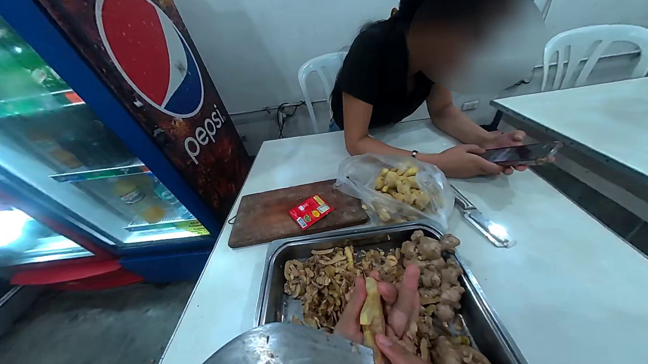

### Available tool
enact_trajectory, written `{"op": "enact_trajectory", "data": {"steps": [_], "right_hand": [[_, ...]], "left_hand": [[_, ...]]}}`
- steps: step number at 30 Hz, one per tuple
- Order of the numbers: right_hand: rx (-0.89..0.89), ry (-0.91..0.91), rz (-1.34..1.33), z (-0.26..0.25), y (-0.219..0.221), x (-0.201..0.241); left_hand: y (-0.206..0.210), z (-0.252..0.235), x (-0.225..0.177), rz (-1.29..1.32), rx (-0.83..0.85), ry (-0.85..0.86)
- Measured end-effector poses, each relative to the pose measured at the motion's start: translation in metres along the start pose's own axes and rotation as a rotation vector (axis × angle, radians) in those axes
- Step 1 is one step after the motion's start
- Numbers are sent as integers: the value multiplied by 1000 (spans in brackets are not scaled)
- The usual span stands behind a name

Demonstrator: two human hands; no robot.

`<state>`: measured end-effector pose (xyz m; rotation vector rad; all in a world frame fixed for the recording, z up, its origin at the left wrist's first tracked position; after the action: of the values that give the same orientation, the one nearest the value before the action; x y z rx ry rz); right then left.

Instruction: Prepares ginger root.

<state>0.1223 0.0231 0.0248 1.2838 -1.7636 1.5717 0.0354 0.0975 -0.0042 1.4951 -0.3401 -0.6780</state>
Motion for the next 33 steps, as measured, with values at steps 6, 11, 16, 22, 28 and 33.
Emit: {"op": "enact_trajectory", "data": {"steps": [6,11,16,22,28,33], "right_hand": [[27,39,-168,0,-6,-5],[7,24,-94,0,-11,-7],[24,-12,-128,-2,-14,-7],[103,39,-301,-4,-12,-7],[23,-24,-164,-1,-17,-15],[40,-25,-211,-3,-20,-18]], "left_hand": [[3,5,4,-184,-100,14],[7,8,6,-131,-160,-33],[10,12,6,-121,-157,15],[6,8,4,-248,-202,-28],[6,11,5,-184,-201,-18],[4,13,2,-204,-181,24]]}}
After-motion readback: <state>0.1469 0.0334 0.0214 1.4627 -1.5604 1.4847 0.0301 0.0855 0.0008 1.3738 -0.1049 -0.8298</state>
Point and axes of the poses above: each hand's wrist, its own z-axis away from the middle knuckle, its own y-axis out of the palm, x = y × z, the point moved 7 cm from there along -z, towards the middle knuckle, and after that the axes turned 6 degrees about -z, right-handed, at the moved point
